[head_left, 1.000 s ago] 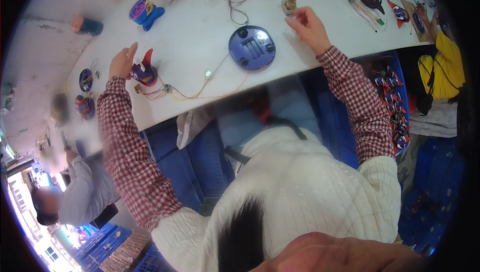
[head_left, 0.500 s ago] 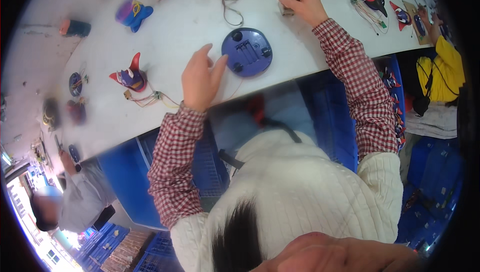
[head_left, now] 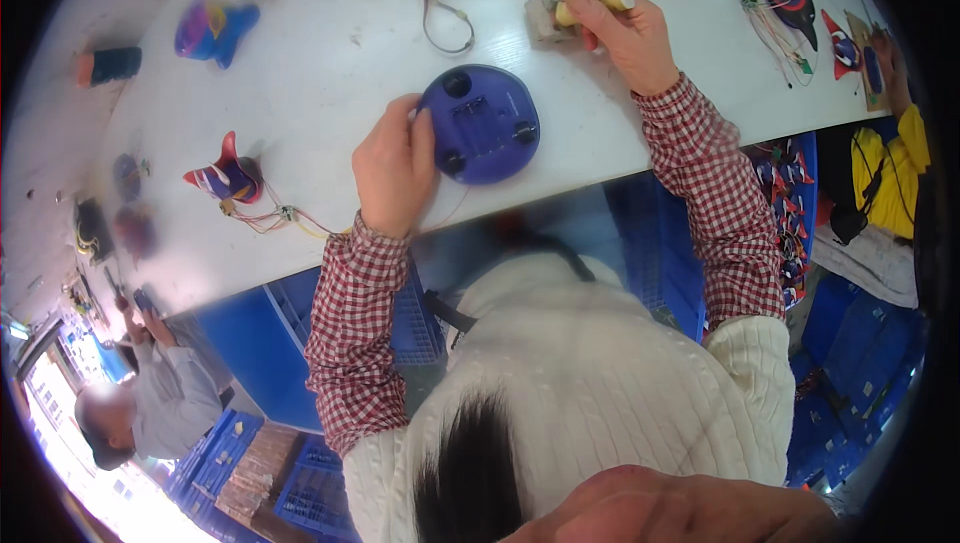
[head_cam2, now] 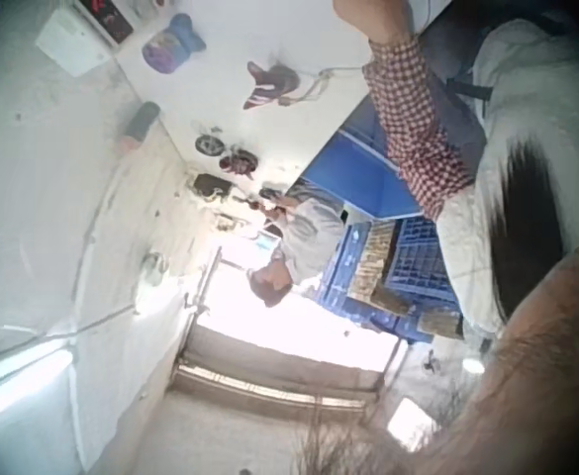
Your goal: Assembling small toy ornaments at a workstation.
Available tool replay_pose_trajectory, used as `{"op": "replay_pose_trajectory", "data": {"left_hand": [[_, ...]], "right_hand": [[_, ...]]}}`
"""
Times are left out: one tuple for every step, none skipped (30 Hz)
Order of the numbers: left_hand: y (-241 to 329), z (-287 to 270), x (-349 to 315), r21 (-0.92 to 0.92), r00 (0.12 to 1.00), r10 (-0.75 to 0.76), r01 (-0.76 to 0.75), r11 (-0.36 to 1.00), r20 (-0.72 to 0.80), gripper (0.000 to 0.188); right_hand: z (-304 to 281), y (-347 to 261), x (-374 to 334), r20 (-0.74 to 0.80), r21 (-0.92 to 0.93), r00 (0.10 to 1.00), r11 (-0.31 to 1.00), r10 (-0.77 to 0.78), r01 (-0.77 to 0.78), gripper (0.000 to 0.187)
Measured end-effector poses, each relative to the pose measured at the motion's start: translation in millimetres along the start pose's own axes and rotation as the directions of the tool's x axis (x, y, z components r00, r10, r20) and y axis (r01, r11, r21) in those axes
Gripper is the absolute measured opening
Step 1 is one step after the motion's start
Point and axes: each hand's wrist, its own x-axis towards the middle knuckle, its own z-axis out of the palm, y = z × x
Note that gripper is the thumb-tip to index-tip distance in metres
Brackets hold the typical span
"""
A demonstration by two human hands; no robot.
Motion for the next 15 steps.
{"op": "replay_pose_trajectory", "data": {"left_hand": [[1, -1, 1, -0.007, 1.0, -0.023, 0.023, 1.0, 0.018, 0.018], [0, -1, 1, -0.008, 0.999, -0.038, 0.038, 0.999, 0.022, 0.018], [-1, -1, 3, -0.01, 1.0, 0.0, 0.0, 1.0, 0.003, 0.018], [-4, 0, 5, -0.012, 0.999, 0.038, -0.038, 0.999, -0.018, 0.017], [-7, 0, 8, -0.014, 0.996, 0.076, -0.077, 0.997, -0.04, 0.016], [-9, 1, 11, -0.016, 0.992, 0.114, -0.115, 0.993, -0.062, 0.016], [-11, 1, 11, -0.019, 0.993, 0.09, -0.092, 0.996, -0.07, 0.016], [-13, 2, 13, 0.008, 0.991, 0.12, -0.12, 0.993, -0.058, 0.016], [-15, 0, 17, 0.036, 0.987, 0.152, -0.15, 0.988, -0.046, 0.016], [-17, -1, 20, 0.065, 0.983, 0.183, -0.18, 0.981, -0.032, 0.016], [-18, -3, 22, 0.093, 0.977, 0.214, -0.211, 0.973, -0.018, 0.016], [-20, -5, 25, 0.092, 0.98, 0.197, -0.194, 0.977, -0.028, 0.016], [-21, -6, 27, 0.124, 0.977, 0.212, -0.208, 0.97, -0.02, 0.017], [-21, -6, 29, 0.154, 0.974, 0.226, -0.222, 0.963, -0.012, 0.017], [-22, -6, 30, 0.185, 0.97, 0.241, -0.237, 0.954, -0.003, 0.017]], "right_hand": [[0, 0, -1, -0.006, 0.011, 1.0, 1.0, -0.011, 0.011, 0.016], [1, 1, -1, 0.003, 0.012, 1.0, 1.0, 0.002, -0.002, 0.016], [2, 2, -2, 0.003, 0.002, 1.0, 1.0, -0.001, 0.001, 0.016], [3, 2, -2, 0.004, -0.009, 1.0, 1.0, -0.005, 0.005, 0.016], [3, 3, -2, 0.006, -0.021, 1.0, 1.0, -0.01, 0.01, 0.016], [4, 3, -3, 0.008, -0.033, 1.0, 0.999, -0.015, 0.015, 0.016], [4, 3, -4, 0.03, -0.035, 1.0, 0.999, -0.004, 0.005, 0.016], [4, 2, -4, 0.031, -0.043, 1.0, 0.999, -0.002, 0.003, 0.016], [5, 0, -5, 0.031, -0.049, 1.0, 0.999, -0.002, 0.004, 0.016], [6, -1, -5, 0.031, -0.055, 1.0, 0.998, -0.004, 0.006, 0.017], [8, -2, -5, 0.031, -0.06, 0.999, 0.998, -0.007, 0.009, 0.017], [11, -4, -5, 0.05, -0.062, 0.999, 0.998, -0.002, 0.005, 0.017], [14, -5, -6, 0.043, -0.065, 0.999, 0.998, 0.005, -0.002, 0.017], [16, -7, -6, 0.037, -0.07, 0.999, 0.997, 0.011, -0.008, 0.017], [18, -8, -6, 0.03, -0.076, 0.999, 0.997, 0.015, -0.013, 0.017]]}}
